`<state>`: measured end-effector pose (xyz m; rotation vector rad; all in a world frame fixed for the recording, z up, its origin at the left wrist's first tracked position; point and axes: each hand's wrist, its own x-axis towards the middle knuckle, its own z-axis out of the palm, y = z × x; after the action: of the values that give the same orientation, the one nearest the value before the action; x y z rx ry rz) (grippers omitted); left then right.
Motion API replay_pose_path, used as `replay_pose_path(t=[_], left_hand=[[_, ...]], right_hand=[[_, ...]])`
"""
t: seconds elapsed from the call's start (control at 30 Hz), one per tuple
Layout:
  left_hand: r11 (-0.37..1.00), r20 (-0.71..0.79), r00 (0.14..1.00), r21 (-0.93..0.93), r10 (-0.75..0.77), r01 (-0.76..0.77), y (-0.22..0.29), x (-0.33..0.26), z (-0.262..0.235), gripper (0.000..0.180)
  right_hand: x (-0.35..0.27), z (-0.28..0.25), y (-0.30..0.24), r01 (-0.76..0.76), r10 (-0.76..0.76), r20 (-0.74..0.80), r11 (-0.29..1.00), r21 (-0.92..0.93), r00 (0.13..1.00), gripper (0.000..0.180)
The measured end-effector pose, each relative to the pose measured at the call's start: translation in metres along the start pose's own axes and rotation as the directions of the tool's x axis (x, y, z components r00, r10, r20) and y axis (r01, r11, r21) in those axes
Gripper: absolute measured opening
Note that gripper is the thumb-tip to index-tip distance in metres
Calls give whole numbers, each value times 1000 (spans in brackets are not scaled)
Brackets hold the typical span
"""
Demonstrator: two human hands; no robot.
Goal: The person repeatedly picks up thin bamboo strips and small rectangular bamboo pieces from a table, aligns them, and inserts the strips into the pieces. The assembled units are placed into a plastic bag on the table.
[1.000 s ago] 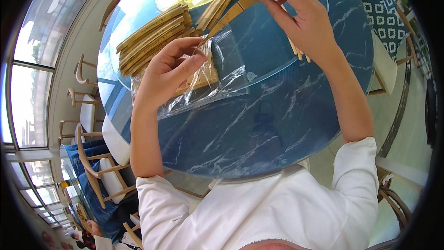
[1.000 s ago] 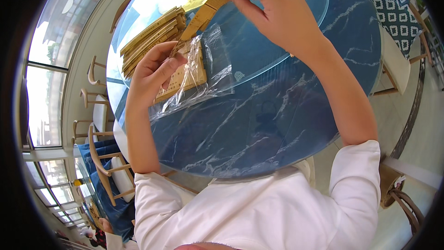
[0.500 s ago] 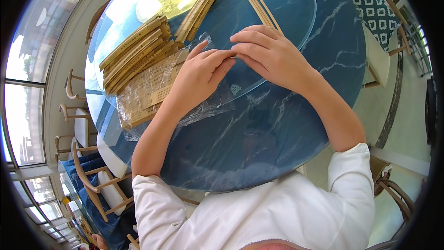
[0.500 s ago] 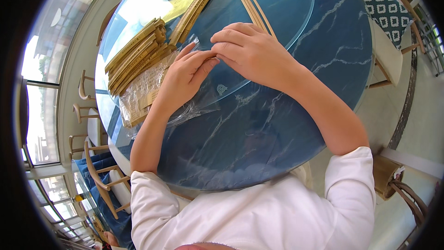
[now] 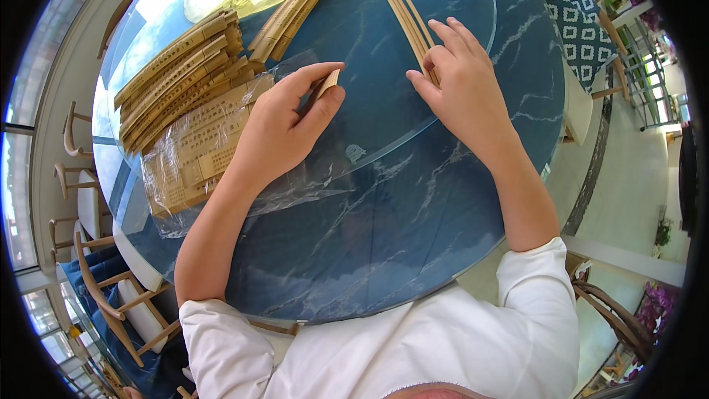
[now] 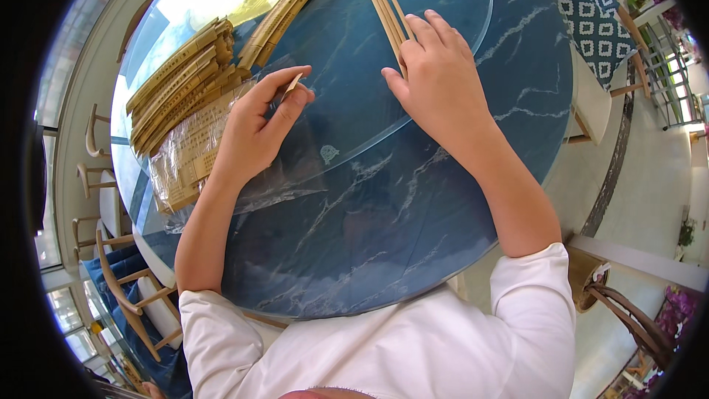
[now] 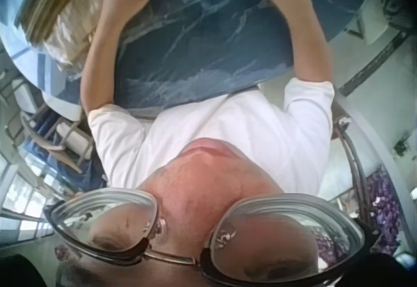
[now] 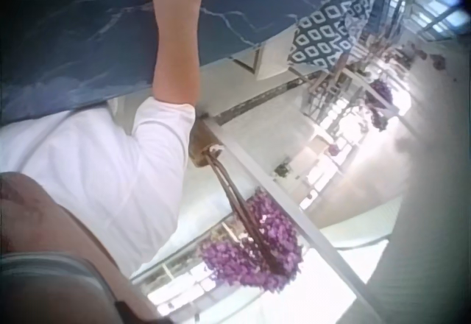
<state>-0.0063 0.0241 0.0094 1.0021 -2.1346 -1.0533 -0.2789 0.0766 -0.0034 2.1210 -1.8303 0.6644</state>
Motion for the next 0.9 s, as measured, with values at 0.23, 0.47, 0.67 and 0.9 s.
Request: replay_pose_path(t=[0.23,0.47,0.67,0.9], left_hand=[[977,19,999,-210,-29,32,-8,-1,-3,35],[957,5,1000,-290,-18,19,-13,-2,-9,40],[965,50,999,-262,15,-1,-17,3,-11,52],[990,15,999,-132,45,-43,-18,-1,-5,53]], right_hand=[[-1,-1,-8,-72,59,87,986,150,994,24],[3,-7,-1,-70,89,-99,981,180,991,23],[12,-47,29,-377,448,95,598,707,889,18],[10,-42,46,84,319,-133,162,983,938,23]])
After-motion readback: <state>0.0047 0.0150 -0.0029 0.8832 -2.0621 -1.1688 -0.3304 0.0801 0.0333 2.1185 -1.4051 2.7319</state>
